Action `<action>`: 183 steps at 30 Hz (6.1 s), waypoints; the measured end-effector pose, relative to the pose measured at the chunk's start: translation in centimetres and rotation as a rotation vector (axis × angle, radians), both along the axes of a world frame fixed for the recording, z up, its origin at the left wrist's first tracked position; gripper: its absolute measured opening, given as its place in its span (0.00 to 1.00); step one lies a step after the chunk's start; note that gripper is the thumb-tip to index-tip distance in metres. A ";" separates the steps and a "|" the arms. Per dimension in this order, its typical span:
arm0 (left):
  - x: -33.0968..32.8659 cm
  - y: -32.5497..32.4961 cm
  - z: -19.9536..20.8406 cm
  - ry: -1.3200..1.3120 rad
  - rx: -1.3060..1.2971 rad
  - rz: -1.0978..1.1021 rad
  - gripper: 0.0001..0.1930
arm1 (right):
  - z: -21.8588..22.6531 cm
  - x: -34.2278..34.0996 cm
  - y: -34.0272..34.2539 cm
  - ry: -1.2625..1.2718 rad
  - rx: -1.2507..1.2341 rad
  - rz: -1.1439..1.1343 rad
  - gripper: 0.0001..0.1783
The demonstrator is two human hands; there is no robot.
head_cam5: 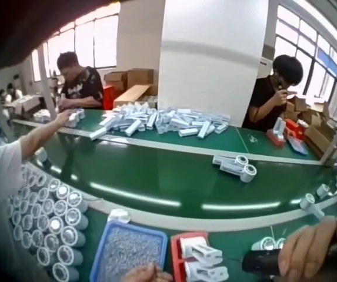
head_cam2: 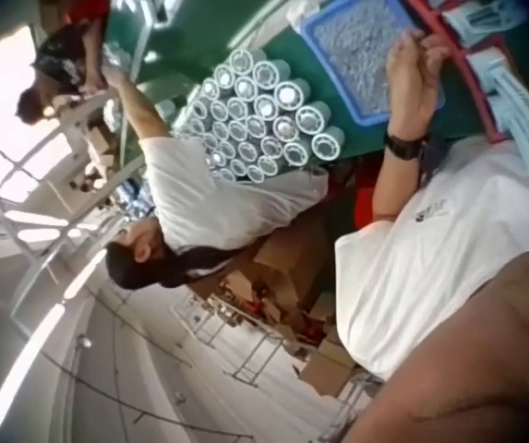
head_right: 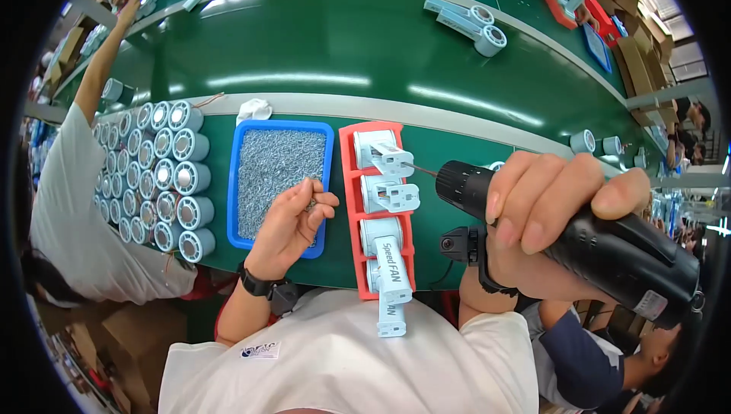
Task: The person picks up a screw from a tray, places it into a handheld fan handle, and drives it in with a power screwdriver. They repeat this for several handles, then set the screwdriver aside to place motors into a red tray and fit the handles onto them.
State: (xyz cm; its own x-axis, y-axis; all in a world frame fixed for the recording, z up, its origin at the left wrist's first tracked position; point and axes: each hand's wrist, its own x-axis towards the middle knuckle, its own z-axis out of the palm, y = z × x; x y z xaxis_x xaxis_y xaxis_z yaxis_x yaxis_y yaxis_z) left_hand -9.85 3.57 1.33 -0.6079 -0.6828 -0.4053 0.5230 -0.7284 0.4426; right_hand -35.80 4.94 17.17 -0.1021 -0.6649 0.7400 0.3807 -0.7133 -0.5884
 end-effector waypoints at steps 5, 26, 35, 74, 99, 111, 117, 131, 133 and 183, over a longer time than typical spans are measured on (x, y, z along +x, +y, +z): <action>-0.3 -1.0 -1.4 0.094 -0.162 -0.005 0.15 | -0.9 1.7 -0.7 0.017 0.037 -0.072 0.35; -6.4 -4.0 -1.3 -0.075 -0.138 0.173 0.08 | -1.6 2.7 -1.1 -0.012 0.040 -0.152 0.28; -5.9 -3.8 -1.1 0.044 -0.119 0.075 0.08 | -1.9 -0.1 0.8 -0.237 0.057 -0.091 0.28; -1.5 -0.5 -0.4 -0.114 -0.101 0.050 0.13 | -1.5 2.2 -0.6 0.129 0.075 -0.037 0.23; -5.1 -1.8 -0.1 -0.119 -0.146 0.179 0.10 | -1.7 -0.8 1.6 -0.307 -0.043 0.033 0.42; -5.9 -1.8 -1.2 -0.061 -0.172 0.237 0.08 | -2.5 0.3 1.7 -0.541 -0.079 0.068 0.57; -6.1 -1.7 -0.8 -0.024 -0.117 0.239 0.07 | -3.3 -0.5 1.4 -0.423 -0.083 0.069 0.48; -2.7 -0.4 3.2 -0.060 0.077 0.146 0.21 | -0.3 -1.2 2.7 -0.091 -0.072 0.023 0.23; -1.6 0.1 2.3 -0.151 0.190 0.209 0.19 | -0.5 -0.4 2.3 -0.009 -0.036 -0.022 0.23; -5.8 2.0 0.1 -0.172 -0.136 0.137 0.06 | 4.6 -3.0 7.5 0.047 -0.083 0.056 0.22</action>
